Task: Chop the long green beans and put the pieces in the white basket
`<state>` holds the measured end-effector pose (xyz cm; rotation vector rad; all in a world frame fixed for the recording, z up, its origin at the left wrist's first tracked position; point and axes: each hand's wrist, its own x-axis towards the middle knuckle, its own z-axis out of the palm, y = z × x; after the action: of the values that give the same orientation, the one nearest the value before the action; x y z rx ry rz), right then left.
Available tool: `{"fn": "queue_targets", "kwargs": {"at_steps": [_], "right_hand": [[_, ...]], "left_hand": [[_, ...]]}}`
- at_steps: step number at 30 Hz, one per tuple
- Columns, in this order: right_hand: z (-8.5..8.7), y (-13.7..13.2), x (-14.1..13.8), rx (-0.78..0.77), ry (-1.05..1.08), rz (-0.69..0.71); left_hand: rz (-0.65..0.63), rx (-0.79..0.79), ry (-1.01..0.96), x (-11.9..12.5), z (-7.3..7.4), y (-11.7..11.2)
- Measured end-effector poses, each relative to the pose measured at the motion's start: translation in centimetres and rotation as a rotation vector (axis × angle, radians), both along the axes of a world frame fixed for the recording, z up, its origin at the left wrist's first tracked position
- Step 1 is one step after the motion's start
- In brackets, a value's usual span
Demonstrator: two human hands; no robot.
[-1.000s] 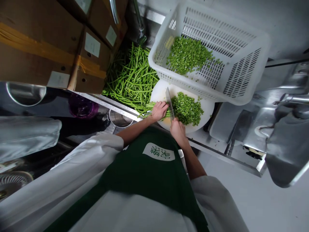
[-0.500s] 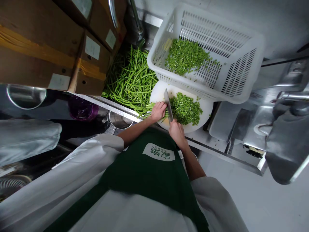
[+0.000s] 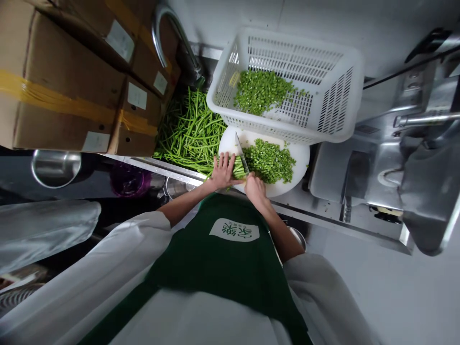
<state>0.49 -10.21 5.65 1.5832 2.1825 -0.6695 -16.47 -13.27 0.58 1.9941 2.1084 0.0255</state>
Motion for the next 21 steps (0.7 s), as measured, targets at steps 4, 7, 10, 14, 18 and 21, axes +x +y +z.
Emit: {"fn": "queue_targets", "kwargs": {"at_steps": [4,7,10,14,18,21], "right_hand": [[0.2,0.7,2.1,-0.024,-0.009,-0.002],[0.2,0.7,3.7,-0.025,-0.028,-0.026],[0.2,0.3,4.2,-0.022,-0.030,-0.059],[0.2,-0.2,3.7,-0.022,-0.011,-0.072],[0.0,-0.5,3.4,-0.003,-0.006,-0.067],[-0.1,-0.5,3.5,0.007,-0.010,-0.066]], "left_hand": [[-0.073,-0.046,0.100,0.6,-0.3,0.2],[-0.120,-0.008,0.082,1.1,-1.2,2.0],[-0.186,0.073,0.000,1.1,-2.2,3.5],[-0.216,0.195,-0.193,0.3,-2.8,3.5],[-0.246,0.262,-0.299,0.1,-2.9,2.7],[-0.234,0.280,-0.312,0.4,-2.8,2.5]]}}
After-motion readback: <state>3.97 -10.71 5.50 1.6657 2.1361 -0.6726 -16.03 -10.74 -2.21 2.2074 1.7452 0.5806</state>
